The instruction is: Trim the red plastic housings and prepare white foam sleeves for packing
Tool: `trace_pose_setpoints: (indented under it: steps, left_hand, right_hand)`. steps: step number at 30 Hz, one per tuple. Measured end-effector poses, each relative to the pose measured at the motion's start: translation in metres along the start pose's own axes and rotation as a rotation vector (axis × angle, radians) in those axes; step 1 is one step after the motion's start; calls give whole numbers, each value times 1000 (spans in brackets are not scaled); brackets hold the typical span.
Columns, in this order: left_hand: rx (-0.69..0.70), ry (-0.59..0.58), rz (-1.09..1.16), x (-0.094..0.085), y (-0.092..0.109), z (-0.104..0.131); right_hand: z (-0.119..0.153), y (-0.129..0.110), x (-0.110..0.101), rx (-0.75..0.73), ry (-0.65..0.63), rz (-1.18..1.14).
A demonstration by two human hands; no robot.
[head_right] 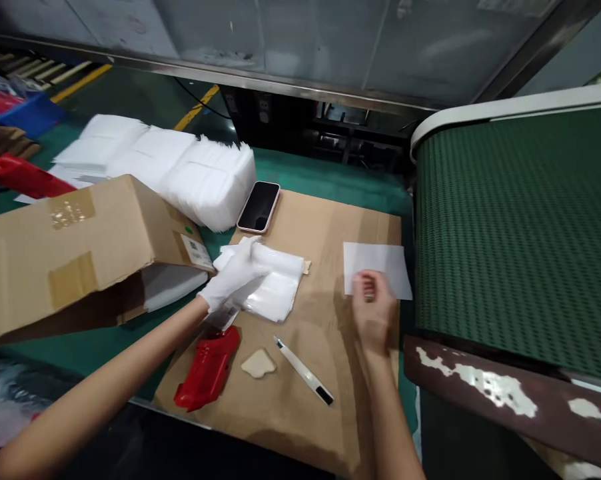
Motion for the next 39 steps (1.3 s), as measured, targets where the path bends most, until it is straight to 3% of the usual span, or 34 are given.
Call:
trace_pose_setpoints:
  steps: [2,4,7,11,16,19,24,29,35,39]
  left_hand:
    - [34,-12,-30,-1,2,3]
    - [56,-25,-66,-2,5,7]
    - [73,-45,-126,-4,9,11]
    - [102,-59,-192,-5,10,11]
    - [126,-83,-243,-5,4,7]
    - [138,-108,-261,-8,-1,3]
    - [132,-109,-278,-14,-8,3]
    - [135,-32,-314,-12,-12,9]
    - [189,129,-414,-9,-7,20]
    - [303,149,-511,-13,-3,24]
  right_hand:
    - [-10,6,-19,-128,74,151]
    - [-16,18,-21,-301,-88,449]
    - [-13,40,-7,-374,-195,634]
    - [-10,50,-1,-352,-113,546]
    - [-7,44,-29,-195,67,368]
    - [8,34,-33,-118,18,296]
    - [28,3,5,-69,-379,265]
    - [20,-23,49,-87,-557,272]
    - [23,-32,92,-178,-615,265]
    - [31,-36,99,-208,-584,302]
Point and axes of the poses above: each hand's wrist, its own z-axis away from the middle knuckle, its own x-axis out of the palm, y = z × x, the point moved 1 cm from there along -z, towards the middle knuckle, and after that the axes turned 4 degrees about -x, right-handed, at the moved point
